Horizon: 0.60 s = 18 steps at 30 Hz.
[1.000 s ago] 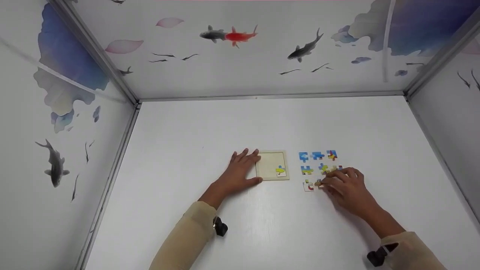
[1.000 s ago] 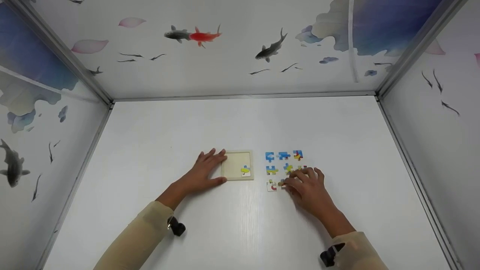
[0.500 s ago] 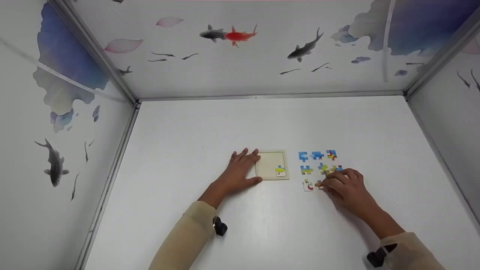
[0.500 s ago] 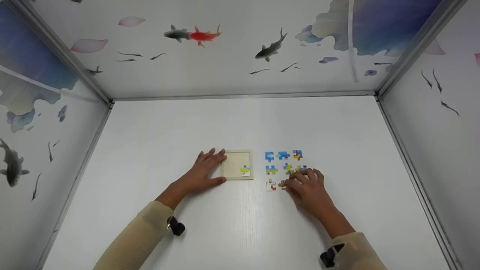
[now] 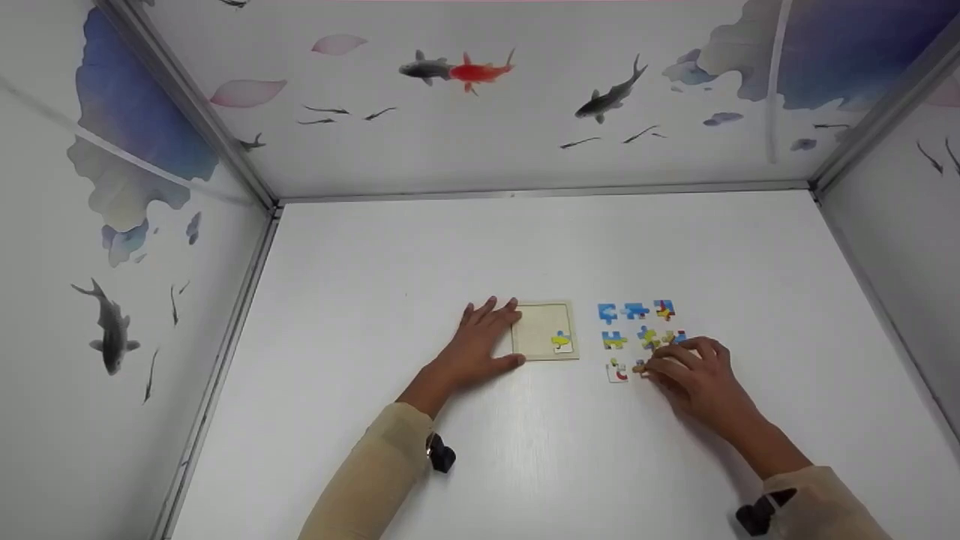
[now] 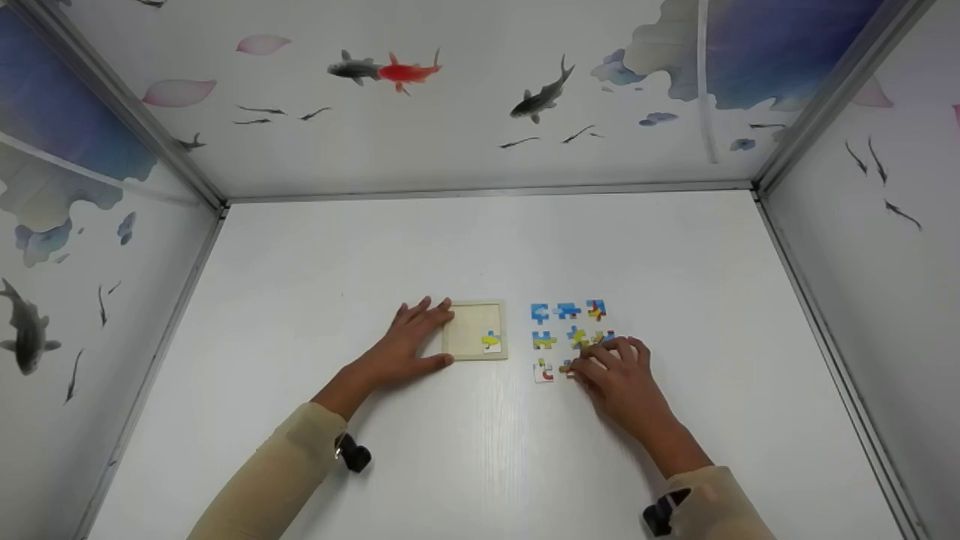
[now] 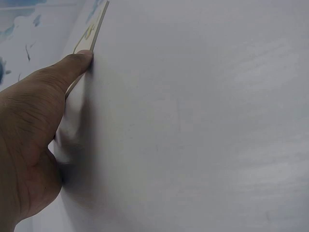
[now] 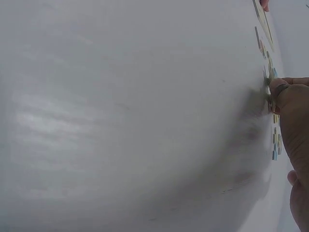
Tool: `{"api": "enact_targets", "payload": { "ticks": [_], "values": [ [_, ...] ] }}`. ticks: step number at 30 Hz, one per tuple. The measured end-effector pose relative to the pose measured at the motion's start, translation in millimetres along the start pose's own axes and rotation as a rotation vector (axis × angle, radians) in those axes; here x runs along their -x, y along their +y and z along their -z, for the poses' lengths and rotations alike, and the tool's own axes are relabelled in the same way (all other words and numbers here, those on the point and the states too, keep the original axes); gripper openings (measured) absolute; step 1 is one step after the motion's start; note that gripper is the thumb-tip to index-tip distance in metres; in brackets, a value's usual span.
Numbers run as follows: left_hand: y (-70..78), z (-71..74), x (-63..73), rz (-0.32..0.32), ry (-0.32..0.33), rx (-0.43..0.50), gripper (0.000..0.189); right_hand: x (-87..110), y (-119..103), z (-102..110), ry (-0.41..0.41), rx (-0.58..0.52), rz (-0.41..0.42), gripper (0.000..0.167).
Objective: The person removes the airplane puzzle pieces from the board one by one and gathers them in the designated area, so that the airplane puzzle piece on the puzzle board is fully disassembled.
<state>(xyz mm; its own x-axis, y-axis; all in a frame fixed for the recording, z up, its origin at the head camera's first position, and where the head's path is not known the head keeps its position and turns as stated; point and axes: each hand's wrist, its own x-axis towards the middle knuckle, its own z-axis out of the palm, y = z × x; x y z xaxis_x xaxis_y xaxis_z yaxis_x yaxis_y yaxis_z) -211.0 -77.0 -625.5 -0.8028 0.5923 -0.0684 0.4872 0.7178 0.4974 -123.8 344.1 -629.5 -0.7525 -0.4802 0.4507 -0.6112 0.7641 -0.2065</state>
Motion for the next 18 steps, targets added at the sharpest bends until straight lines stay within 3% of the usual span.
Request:
{"api": "enact_targets", "payload": {
  "ticks": [12,18],
  "values": [
    [0.0,0.0,-0.6,0.004,-0.002,0.003,0.083,0.1,-3.8,0.9,-0.048,-0.026,-0.035,0.043],
    [-0.3,-1.6,-1.0,0.011,-0.002,-0.004,0.084,-2.8,-7.0,1.6,-0.063,-0.012,-0.043,0.036]
  ]
}}
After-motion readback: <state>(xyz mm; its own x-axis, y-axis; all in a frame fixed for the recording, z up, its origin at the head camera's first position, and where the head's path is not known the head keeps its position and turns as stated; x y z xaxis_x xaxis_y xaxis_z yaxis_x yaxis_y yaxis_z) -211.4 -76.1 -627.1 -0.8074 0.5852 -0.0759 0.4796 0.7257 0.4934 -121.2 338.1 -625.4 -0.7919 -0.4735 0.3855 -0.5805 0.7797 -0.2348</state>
